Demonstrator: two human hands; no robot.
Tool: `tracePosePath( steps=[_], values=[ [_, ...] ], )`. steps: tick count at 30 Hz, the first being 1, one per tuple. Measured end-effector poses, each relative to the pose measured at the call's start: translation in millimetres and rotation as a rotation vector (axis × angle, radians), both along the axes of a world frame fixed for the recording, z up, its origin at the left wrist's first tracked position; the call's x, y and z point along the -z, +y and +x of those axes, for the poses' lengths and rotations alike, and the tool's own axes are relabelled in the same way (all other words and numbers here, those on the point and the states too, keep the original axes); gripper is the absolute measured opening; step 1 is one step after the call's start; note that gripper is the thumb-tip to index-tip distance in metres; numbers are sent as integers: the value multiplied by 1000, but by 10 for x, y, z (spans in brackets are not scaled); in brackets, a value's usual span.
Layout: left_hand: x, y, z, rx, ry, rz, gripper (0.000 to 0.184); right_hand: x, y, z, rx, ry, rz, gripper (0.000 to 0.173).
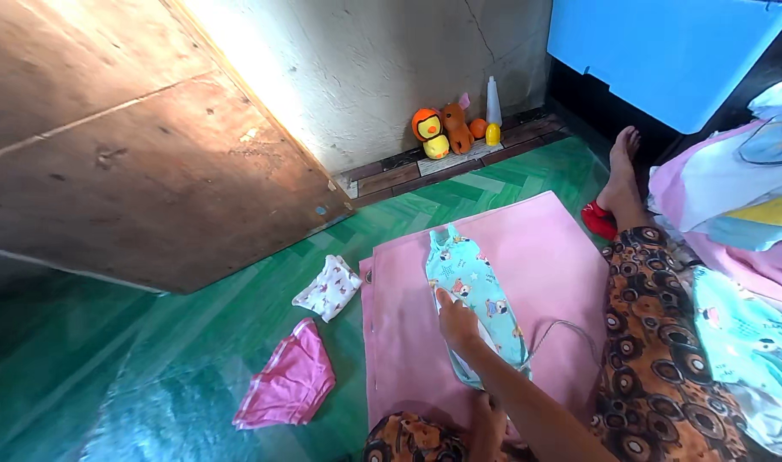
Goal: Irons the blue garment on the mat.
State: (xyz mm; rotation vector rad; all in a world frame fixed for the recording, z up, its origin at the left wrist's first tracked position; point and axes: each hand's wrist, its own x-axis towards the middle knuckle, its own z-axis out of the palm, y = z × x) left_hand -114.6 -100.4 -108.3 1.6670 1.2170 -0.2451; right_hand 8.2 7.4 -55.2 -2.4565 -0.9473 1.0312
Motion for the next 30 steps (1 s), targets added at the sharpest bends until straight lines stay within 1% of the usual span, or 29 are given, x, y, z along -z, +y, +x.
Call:
tracePosePath(
  steps=[6,13,17,23,27,30],
  values=[
    [-62,-8,-11,22,13,16,24,14,-129,-57,5,15,7,56],
    [59,11,-3,13,42,-6,22,43,-200,-82,0,24,15,57],
    [88,18,-21,15,18,2,22,38,-198,-85,-1,19,14,57],
    [17,10,-23,44,19,29,24,37,-183,-85,-8,8,13,57],
    [24,4,-38,16,-22,31,21,48,-132,-64,-5,6,10,57],
    [-30,3,-36,15,-29,25,21,60,-81,-40,5,12,22,58]
  ],
)
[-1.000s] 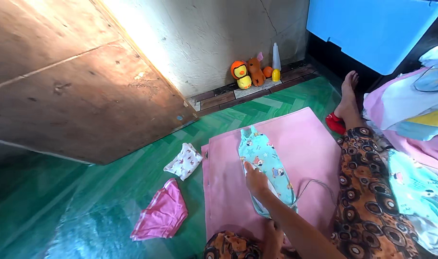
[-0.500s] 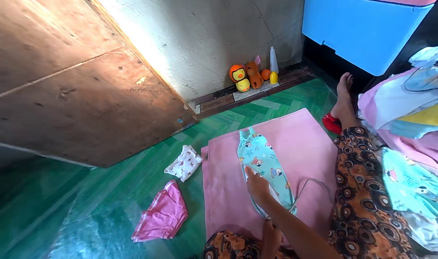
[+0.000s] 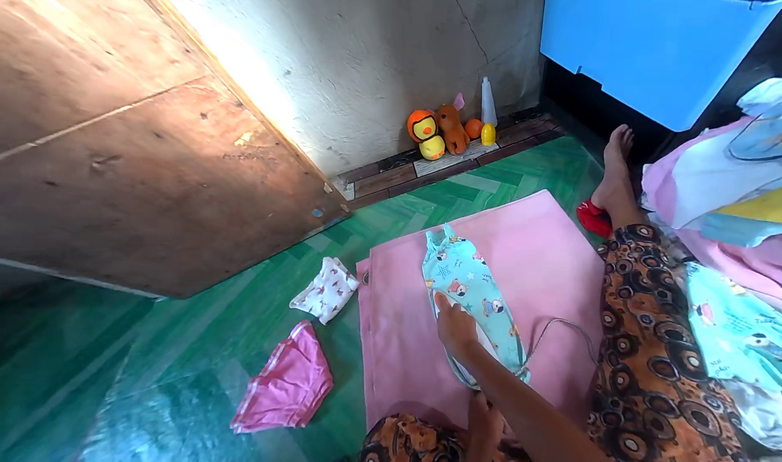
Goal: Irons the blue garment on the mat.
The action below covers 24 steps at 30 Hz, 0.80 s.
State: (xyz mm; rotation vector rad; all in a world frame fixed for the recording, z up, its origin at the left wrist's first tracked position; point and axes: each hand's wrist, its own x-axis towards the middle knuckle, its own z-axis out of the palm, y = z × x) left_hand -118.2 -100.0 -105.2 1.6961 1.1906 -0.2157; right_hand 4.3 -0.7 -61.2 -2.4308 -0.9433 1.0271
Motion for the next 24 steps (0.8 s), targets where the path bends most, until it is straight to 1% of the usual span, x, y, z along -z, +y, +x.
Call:
tracePosePath(
  steps=[6,8,10,12,13,15,16,17,19,20,22,24],
  values=[
    [-51,-6,25,-8,29,-2,24,-5,133,65,21,13,6,59],
    [23,18,17,15,41,-4,26,-10,179,93,27,19,7,58],
    [172,60,-22,66,46,-9,32,-14,225,124,27,19,9,58],
    [241,66,-47,91,38,-10,31,-23,271,153,34,25,13,59],
    [241,61,-48,87,35,-8,29,-26,296,166,36,24,12,59],
    [48,33,-15,35,26,-5,26,-32,348,187,40,16,10,59],
    [16,25,-28,12,25,22,26,-35,373,200,42,14,9,59],
    [85,28,-85,-1,26,72,28,-40,400,216,45,16,9,59],
    [379,52,-250,-27,13,171,29,-48,444,251,53,25,19,58],
    [391,56,-248,-14,3,148,30,-48,466,267,61,27,30,58],
    [166,58,-86,52,25,-5,33,-41,515,296,67,27,31,58],
    [99,45,-31,76,36,-44,32,-45,559,320,72,22,24,58]
  ],
)
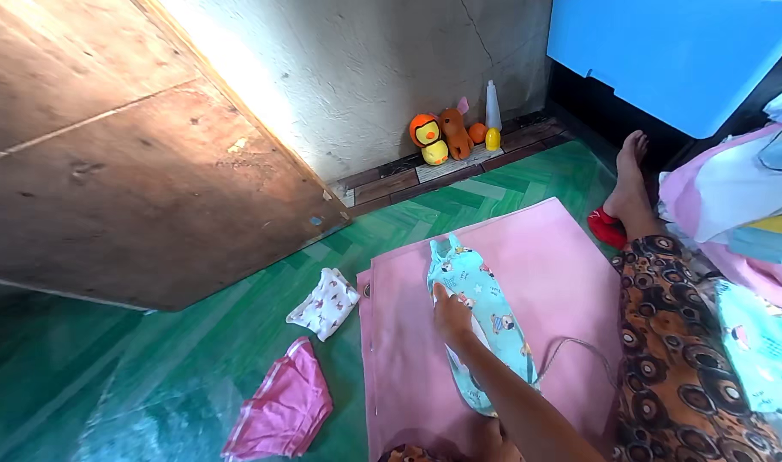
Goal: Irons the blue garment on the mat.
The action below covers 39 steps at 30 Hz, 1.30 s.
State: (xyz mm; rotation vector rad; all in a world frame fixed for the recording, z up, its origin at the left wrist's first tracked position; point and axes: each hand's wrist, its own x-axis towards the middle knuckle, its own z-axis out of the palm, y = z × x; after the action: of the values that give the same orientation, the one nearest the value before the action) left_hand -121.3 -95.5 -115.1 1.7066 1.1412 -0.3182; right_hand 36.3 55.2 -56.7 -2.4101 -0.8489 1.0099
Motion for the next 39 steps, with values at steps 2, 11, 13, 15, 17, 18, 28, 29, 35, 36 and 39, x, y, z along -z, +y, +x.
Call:
tracePosePath(
  steps=[2,11,13,15,17,18,28,29,35,36,39],
  values=[
    [-20,-12,0,18,-4,2,34,-20,34,25,6,-6,-5,58],
    [-115,46,-80,-156,-30,23,29,-45,203,129,26,-15,1,56],
    [-189,0,37,-21,15,-36,35,-46,226,145,32,-15,5,56],
    [-193,-16,46,-3,13,-28,35,-50,228,147,30,-10,5,56],
    [-133,-17,39,-9,10,-30,35,-53,216,149,23,-6,-2,57],
    [-136,-13,41,-18,13,-40,34,-57,209,148,20,-5,-6,58],
    [203,120,-279,-329,-148,120,24,-27,-39,6,-7,-9,-2,58],
    [211,108,-256,-288,-135,105,26,-19,-65,-12,-11,-12,-10,58],
    [139,16,31,-9,-16,8,34,15,-231,-128,-26,-3,-27,60],
    [140,8,35,-15,-17,25,33,16,-260,-146,-28,-1,-31,60],
    [111,-18,35,-57,-23,63,30,18,-334,-199,-40,-5,-39,58]
  ],
)
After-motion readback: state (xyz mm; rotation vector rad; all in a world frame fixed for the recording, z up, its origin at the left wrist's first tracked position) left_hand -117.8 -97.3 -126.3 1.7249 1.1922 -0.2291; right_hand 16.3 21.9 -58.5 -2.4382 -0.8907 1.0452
